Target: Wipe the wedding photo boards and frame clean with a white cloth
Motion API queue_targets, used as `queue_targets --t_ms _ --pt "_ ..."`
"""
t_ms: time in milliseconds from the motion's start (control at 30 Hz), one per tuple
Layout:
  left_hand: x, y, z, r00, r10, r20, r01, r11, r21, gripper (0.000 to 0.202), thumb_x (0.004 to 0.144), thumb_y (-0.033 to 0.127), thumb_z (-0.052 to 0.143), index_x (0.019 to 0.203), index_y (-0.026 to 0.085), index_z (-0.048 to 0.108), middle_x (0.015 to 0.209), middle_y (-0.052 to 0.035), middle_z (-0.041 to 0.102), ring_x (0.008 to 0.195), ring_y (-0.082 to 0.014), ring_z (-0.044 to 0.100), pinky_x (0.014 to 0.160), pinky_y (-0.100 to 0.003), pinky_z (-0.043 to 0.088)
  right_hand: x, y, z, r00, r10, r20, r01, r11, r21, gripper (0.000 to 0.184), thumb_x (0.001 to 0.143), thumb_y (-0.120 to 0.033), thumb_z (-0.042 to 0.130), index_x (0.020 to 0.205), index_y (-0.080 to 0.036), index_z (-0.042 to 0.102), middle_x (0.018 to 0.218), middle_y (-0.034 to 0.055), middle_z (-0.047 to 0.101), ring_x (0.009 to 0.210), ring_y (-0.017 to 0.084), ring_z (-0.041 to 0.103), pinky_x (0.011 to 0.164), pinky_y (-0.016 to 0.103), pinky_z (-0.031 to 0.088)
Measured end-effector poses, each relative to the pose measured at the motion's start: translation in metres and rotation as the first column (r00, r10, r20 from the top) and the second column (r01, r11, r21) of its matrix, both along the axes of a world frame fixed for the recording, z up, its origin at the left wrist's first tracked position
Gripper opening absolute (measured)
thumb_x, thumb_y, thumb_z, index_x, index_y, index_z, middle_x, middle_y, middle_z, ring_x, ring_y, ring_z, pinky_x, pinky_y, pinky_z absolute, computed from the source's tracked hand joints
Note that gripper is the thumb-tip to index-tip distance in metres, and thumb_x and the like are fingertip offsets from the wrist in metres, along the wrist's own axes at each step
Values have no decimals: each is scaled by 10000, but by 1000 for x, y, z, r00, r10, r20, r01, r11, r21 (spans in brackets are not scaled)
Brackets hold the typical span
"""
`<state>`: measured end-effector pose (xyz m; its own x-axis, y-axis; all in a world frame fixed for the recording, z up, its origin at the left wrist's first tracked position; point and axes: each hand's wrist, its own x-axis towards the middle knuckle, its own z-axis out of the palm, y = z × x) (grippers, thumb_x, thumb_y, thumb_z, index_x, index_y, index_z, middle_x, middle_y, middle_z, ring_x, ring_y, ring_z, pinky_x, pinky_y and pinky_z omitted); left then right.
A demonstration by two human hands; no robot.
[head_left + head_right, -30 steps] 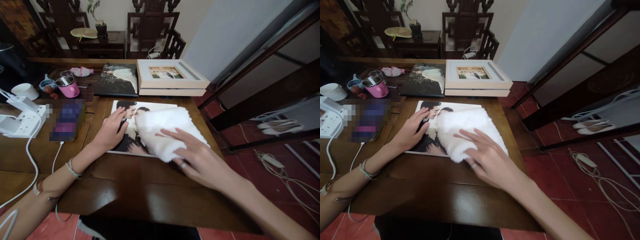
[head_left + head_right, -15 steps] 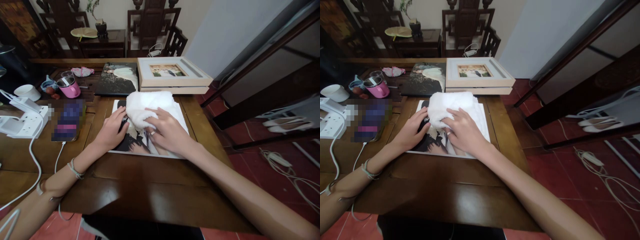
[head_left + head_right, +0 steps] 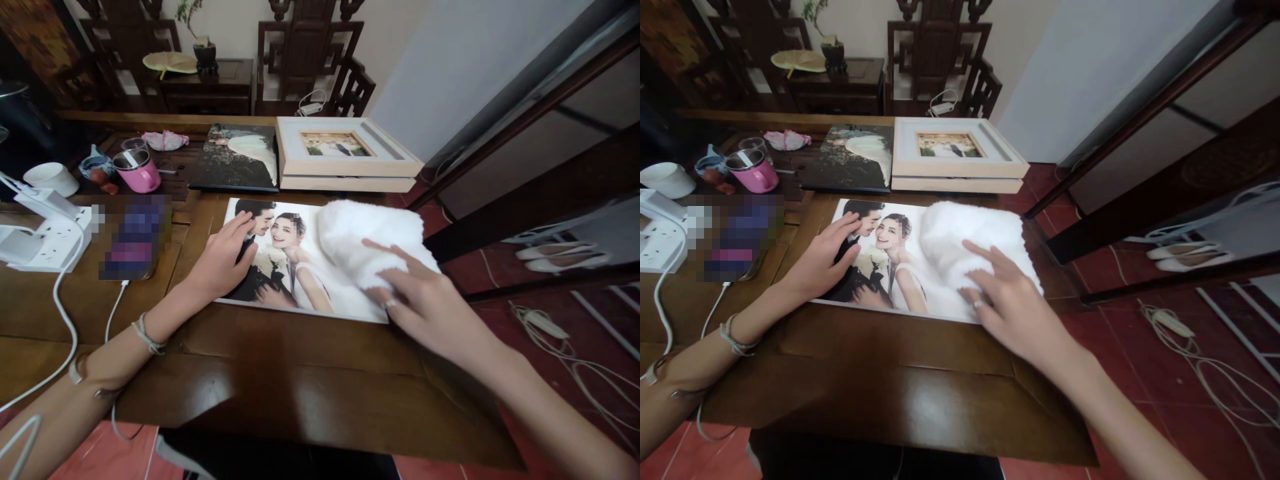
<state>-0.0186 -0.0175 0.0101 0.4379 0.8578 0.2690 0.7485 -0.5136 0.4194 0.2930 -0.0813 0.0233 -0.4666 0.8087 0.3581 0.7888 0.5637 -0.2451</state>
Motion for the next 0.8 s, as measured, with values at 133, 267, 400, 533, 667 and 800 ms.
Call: queue_targets --t_ms 133,267,400,533,667,800 --pt "10 18 -7 1000 1 2 -1 1000 3 416 976 254 429 1373 132 461 1505 -179 443 1433 -275 362 1148 -517 331 -13 -37 5 984 177 23 -178 983 37 205 830 -85 476 705 -235 535 1395 134 578 1367 309 451 1053 585 468" --pt "12 23 -8 1000 -6 4 6 1000 6 421 980 256 420 1372 105 461 1504 -195 440 1432 -279 363 1152 -513 330 -17 -45 9 967 253 28 -253 967 12 229 802 -55 468 678 -241 518 1392 124 584 1379 277 440 1053 539 485" --pt "7 9 -3 1000 -6 14 6 1000 6 417 980 256 423 1370 115 464 1501 -187 446 1434 -274 360 1156 -511 323 -8 -13 5 983 181 25 -181 983 27 197 884 -144 439 770 -237 571 1333 148 618 1292 310 536 1005 577 500" --pt "-2 -11 4 1000 -1 9 1 1000 -1 420 972 253 440 1372 127 462 1505 -181 442 1435 -272 359 1160 -502 321 -5 31 5 999 39 17 -39 999 -16 203 922 -263 427 766 -240 555 942 123 706 1049 342 663 838 550 571" --pt "-5 -20 7 1000 -2 6 2 1000 -2 433 975 246 432 1377 90 457 1506 -203 434 1436 -278 357 1165 -504 313 -12 46 8 999 -40 4 40 999 -35 199 911 -267 419 756 -245 541 758 83 655 875 320 680 696 490 584" --pt "0 -7 2 1000 -4 5 4 1000 11 428 973 245 434 1369 84 462 1502 -203 439 1432 -281 364 1158 -509 324 -16 20 4 999 43 10 -43 997 59 181 903 -209 453 763 -213 567 1148 193 684 1222 362 579 920 569 533"
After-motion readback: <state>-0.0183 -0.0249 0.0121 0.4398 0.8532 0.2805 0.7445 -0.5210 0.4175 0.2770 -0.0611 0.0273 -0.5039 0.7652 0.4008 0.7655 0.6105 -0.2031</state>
